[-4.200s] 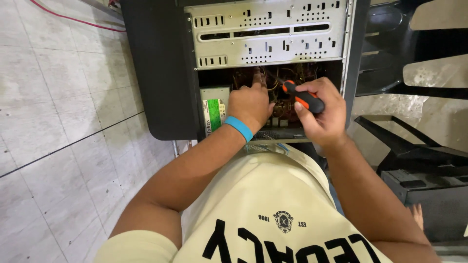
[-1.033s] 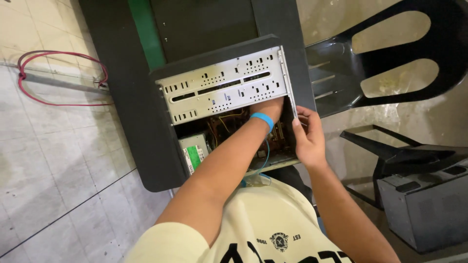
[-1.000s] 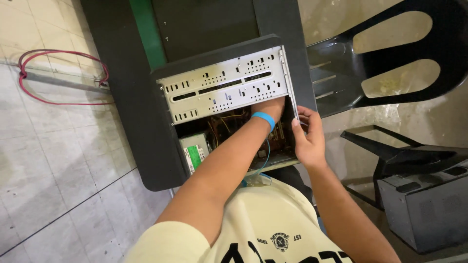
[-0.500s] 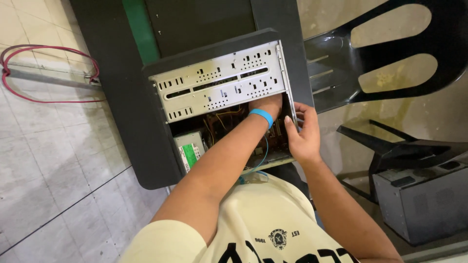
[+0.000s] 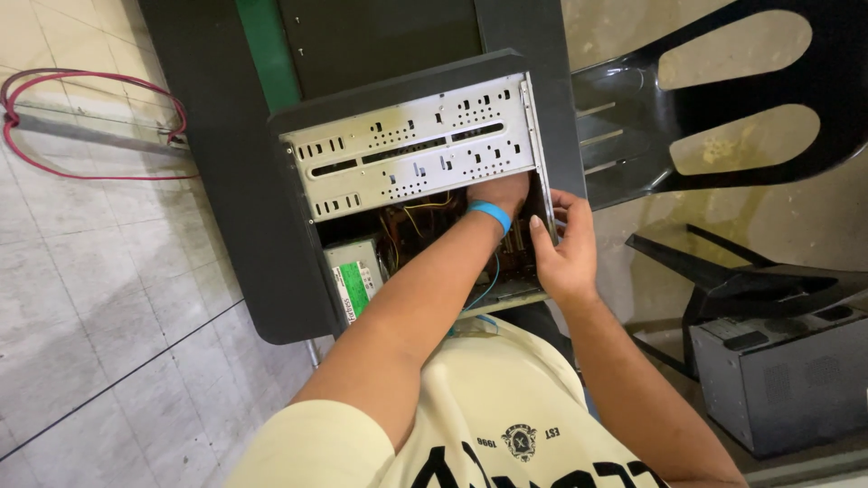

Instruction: Removing internal components such as the hard drive and disconnecting cables from a desktop PC case.

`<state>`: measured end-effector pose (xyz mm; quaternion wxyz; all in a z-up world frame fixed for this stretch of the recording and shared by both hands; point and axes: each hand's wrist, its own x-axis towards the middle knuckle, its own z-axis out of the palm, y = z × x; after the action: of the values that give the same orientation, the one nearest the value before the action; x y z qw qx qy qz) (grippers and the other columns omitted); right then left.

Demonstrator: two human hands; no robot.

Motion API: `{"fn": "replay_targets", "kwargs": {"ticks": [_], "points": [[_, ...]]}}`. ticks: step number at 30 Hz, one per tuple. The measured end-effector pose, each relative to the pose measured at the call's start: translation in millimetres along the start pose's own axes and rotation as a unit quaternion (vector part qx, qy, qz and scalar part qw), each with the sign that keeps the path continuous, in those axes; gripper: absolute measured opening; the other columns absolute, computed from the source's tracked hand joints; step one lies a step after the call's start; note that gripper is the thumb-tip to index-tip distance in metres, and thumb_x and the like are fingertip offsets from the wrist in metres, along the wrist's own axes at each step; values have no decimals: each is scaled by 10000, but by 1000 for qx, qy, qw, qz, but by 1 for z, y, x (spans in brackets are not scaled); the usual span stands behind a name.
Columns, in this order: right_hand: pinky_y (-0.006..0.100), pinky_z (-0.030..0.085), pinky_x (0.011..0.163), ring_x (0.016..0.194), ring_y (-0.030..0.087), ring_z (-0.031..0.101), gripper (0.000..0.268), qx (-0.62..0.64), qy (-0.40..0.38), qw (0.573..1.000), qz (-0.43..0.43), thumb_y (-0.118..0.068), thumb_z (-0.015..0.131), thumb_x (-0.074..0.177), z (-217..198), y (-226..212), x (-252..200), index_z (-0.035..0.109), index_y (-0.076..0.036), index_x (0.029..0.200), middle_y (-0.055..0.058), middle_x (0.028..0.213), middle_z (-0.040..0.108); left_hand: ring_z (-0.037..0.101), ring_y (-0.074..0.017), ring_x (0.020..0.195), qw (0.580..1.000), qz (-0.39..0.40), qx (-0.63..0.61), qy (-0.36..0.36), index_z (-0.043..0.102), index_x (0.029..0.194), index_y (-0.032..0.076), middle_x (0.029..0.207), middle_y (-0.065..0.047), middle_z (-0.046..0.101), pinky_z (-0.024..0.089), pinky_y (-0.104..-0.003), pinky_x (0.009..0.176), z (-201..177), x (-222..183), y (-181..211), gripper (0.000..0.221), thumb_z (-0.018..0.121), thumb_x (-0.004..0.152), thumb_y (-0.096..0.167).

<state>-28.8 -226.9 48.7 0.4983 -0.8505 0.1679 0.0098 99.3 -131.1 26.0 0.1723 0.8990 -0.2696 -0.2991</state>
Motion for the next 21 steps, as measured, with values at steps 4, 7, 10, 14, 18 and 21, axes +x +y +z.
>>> {"fn": "replay_targets", "kwargs": {"ticks": [4, 7, 10, 14, 18, 21], "points": [[572, 500, 919, 1153, 443, 624, 323, -4, 1, 1000, 0, -91, 642, 1024, 0, -10, 2, 511, -32, 1313, 181, 1213, 559, 613, -412, 1215, 1000, 8, 1, -6, 709, 1187, 107, 1281, -151, 598, 512, -620, 984, 6, 2, -4, 322, 457, 989, 137], [560, 514, 905, 1137, 457, 599, 347, -32, -20, 999, 5, -84, 624, 1031, -1, -21, 2, 479, -11, 1338, 189, 1197, 517, 603, -412, 1228, 1000, 14, -1, -11, 705, 1200, 116, 1302, -146, 586, 507, -621, 992, 12, 7, -7, 321, 463, 991, 144], [582, 524, 864, 1140, 456, 590, 338, -73, -31, 997, 10, -91, 586, 1052, -1, -28, 1, 458, 11, 1348, 202, 1206, 495, 594, -412, 1241, 1000, 18, 1, -12, 701, 1214, 126, 1323, -141, 574, 502, -622, 1000, 16, 10, -8, 321, 469, 994, 150], [586, 545, 826, 1137, 452, 572, 328, -99, -42, 994, 13, -105, 535, 1073, -2, -28, 3, 433, 7, 1363, 196, 1220, 467, 579, -412, 1260, 1000, 26, 7, -9, 694, 1235, 139, 1355, -134, 555, 494, -623, 1012, 17, 13, -9, 322, 478, 997, 160], [573, 555, 832, 1119, 411, 565, 331, -108, -52, 993, 8, -122, 532, 1074, -2, -24, 2, 430, -6, 1367, 171, 1215, 451, 565, -412, 1279, 999, 34, 15, -7, 688, 1255, 153, 1387, -126, 536, 486, -624, 1024, 19, 13, -10, 325, 487, 1001, 170], [587, 553, 825, 1124, 423, 565, 342, -102, -53, 993, 13, -127, 551, 1070, -2, -25, 3, 428, 5, 1361, 180, 1219, 450, 555, -412, 1292, 999, 40, 21, -4, 684, 1269, 163, 1408, -121, 524, 481, -625, 1032, 19, 12, -12, 328, 493, 1003, 177]]}}
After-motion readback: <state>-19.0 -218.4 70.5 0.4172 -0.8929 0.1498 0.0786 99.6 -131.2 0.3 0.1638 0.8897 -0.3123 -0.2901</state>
